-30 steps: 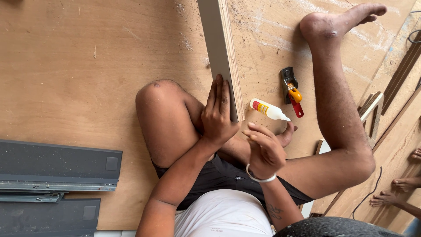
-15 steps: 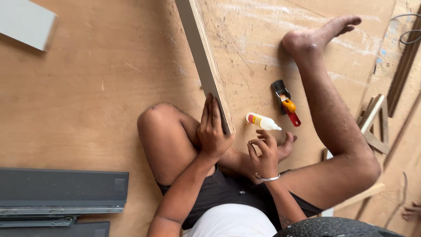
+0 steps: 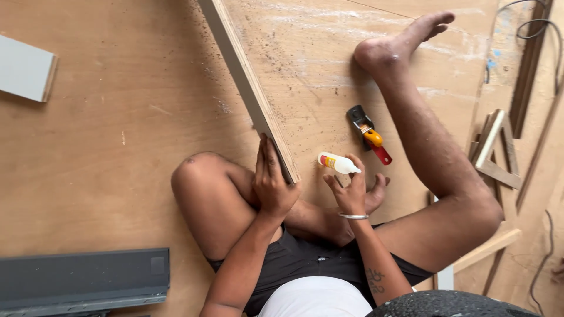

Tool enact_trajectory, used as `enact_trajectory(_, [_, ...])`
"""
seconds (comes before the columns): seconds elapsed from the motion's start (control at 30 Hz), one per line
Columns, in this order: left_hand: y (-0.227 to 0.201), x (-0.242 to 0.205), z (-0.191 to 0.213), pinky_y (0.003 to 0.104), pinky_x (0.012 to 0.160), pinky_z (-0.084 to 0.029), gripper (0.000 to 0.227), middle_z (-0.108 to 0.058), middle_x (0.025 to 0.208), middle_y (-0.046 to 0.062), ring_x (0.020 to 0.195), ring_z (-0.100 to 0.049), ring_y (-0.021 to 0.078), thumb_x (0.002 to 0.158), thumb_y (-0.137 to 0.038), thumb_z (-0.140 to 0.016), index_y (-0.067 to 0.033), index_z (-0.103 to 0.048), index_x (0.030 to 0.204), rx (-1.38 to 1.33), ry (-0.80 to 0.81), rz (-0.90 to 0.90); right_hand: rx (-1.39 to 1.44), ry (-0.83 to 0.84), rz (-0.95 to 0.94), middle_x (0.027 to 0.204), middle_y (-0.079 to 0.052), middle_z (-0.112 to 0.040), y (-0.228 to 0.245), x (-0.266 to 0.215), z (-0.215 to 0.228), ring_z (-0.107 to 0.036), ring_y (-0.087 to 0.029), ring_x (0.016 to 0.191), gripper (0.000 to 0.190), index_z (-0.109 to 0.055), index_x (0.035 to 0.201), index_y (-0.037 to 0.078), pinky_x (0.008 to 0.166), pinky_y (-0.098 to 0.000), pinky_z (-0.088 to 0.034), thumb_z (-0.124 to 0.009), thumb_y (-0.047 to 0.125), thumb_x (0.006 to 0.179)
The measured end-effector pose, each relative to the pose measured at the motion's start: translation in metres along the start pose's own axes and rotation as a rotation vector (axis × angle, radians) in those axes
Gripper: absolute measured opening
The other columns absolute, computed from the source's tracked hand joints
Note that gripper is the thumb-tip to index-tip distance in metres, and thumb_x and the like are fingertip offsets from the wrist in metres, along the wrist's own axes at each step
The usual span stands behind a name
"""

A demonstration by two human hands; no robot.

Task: Applying adhesive to the edges of wood pieces and joining them to assemble furniture components.

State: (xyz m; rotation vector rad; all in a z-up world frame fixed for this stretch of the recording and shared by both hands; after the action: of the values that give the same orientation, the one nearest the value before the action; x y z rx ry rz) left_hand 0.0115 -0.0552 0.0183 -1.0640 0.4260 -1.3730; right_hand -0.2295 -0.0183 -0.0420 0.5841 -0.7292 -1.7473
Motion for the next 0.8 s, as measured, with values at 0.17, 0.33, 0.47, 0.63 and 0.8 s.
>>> enact_trajectory(0.17, [0.001,-0.001,-0.003,0.053,0.113,-0.049,0.080,-0.044,0.152,0.036,0.135,-0.053,0.0538,0.082,-0.007,-0.067,0.0097,-0.034,0.153,0.012,0.001,0.010,0.119,0.027,0.130,0.138,-0.016,-0.062,0.008,0.004,-0.022,-0.064,-0.026,0.124,0.057,-0.055,0.137,0.001,0.103,-0.0349,-0.052,-0.081,0.011,0.088])
enact_trajectory(0.33, [0.006,-0.006,-0.012,0.054,0.114,-0.050,0.080,-0.044,0.153,0.037,0.137,-0.052,0.0544,0.084,-0.008,-0.068,0.0098,-0.033,0.154,0.004,-0.001,0.016,0.146,0.024,0.129,0.137,-0.014,-0.067,-0.005,0.005,-0.026,-0.068,-0.023,0.123,0.041,-0.061,0.132,0.003,0.104,-0.0340,-0.055,-0.078,0.009,0.095])
enact_trajectory(0.47, [0.006,-0.005,-0.015,0.055,0.114,-0.050,0.083,-0.043,0.153,0.040,0.138,-0.051,0.0553,0.085,-0.008,-0.071,0.0117,-0.031,0.154,0.002,0.007,-0.009,0.143,0.019,0.134,0.121,-0.009,-0.070,-0.008,0.000,-0.014,-0.071,-0.020,0.107,0.044,-0.056,0.131,0.005,0.096,-0.0327,-0.056,-0.081,0.013,0.096])
enact_trajectory(0.63, [0.000,0.000,-0.009,0.056,0.111,-0.049,0.087,-0.043,0.148,0.042,0.135,-0.049,0.0580,0.078,-0.009,-0.073,0.0136,-0.031,0.151,-0.029,0.005,-0.024,0.344,0.139,0.204,0.120,-0.013,-0.063,0.051,-0.001,0.015,-0.066,-0.023,0.102,0.051,-0.047,0.141,0.004,0.093,-0.0351,-0.055,-0.073,0.007,0.098])
enact_trajectory(0.8, [0.004,-0.004,-0.011,0.054,0.113,-0.050,0.078,-0.046,0.149,0.040,0.138,-0.051,0.0552,0.084,-0.005,-0.071,0.0121,-0.036,0.152,-0.021,-0.002,-0.004,0.764,0.330,0.297,0.129,-0.019,-0.061,0.112,-0.003,0.040,-0.074,-0.026,0.099,0.047,-0.037,0.144,0.014,0.083,-0.0388,-0.063,-0.061,0.004,0.105])
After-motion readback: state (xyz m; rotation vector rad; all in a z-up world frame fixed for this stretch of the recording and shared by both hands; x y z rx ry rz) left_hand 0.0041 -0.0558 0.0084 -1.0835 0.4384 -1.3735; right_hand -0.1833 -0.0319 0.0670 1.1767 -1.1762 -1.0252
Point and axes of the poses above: each hand's wrist, its own x-axis towards the middle knuckle, its own z-axis out of the back of the hand, y = z × x, the point moved 6 cm from there along x, towards the middle knuckle
